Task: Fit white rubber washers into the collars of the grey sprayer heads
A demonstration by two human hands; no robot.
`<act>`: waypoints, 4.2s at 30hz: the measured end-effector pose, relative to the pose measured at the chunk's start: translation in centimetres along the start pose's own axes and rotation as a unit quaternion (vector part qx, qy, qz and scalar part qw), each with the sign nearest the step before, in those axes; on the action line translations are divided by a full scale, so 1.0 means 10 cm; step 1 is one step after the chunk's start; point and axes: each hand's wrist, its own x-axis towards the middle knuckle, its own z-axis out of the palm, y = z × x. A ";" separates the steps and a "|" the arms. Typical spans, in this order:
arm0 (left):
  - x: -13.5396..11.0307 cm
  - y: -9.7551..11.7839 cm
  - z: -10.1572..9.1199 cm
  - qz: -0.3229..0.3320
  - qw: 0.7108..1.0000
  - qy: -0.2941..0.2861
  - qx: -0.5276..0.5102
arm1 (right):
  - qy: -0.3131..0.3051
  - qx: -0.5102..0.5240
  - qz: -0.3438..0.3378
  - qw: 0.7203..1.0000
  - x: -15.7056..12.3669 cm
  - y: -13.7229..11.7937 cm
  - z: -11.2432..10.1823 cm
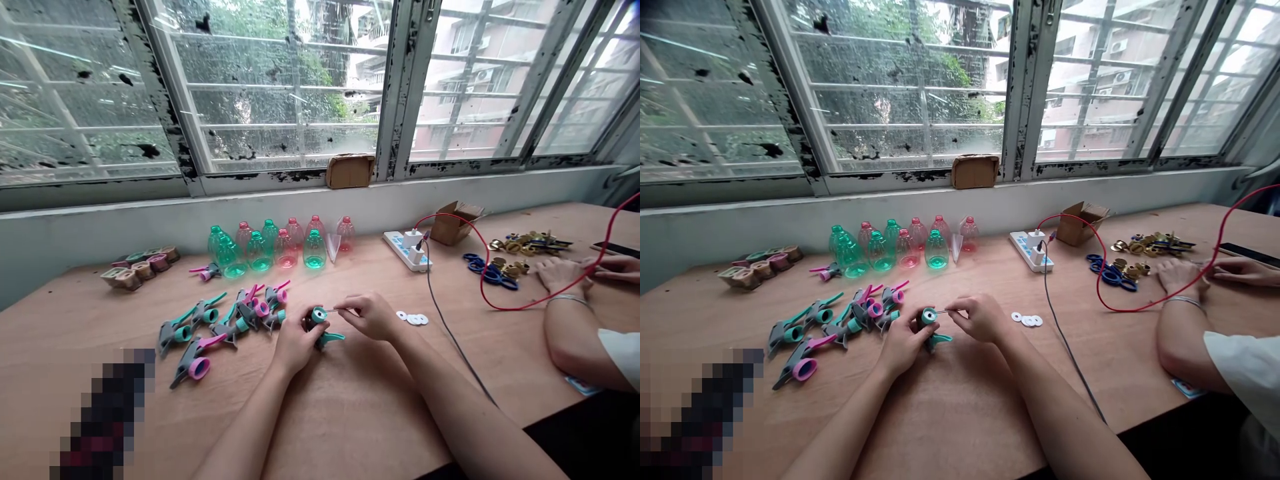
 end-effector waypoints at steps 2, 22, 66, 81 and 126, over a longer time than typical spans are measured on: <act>-0.01 0.01 -0.01 0.004 1.000 0.018 0.026 | 0.004 -0.023 0.006 1.000 0.00 -0.02 -0.01; -0.04 0.22 -0.14 0.032 0.928 -0.028 0.369 | -0.098 -0.242 0.055 0.964 0.09 -0.45 -0.13; 0.03 0.07 -0.17 -0.017 0.991 -0.092 0.095 | -0.129 -0.219 0.053 0.966 0.07 -0.40 -0.12; 0.04 0.12 -0.17 0.028 0.981 -0.178 0.070 | -0.166 -0.172 -0.014 0.971 0.02 -0.23 -0.23; 0.06 0.08 -0.18 -0.023 0.994 -0.105 -0.016 | -0.020 0.121 -0.021 0.992 0.08 -0.11 0.14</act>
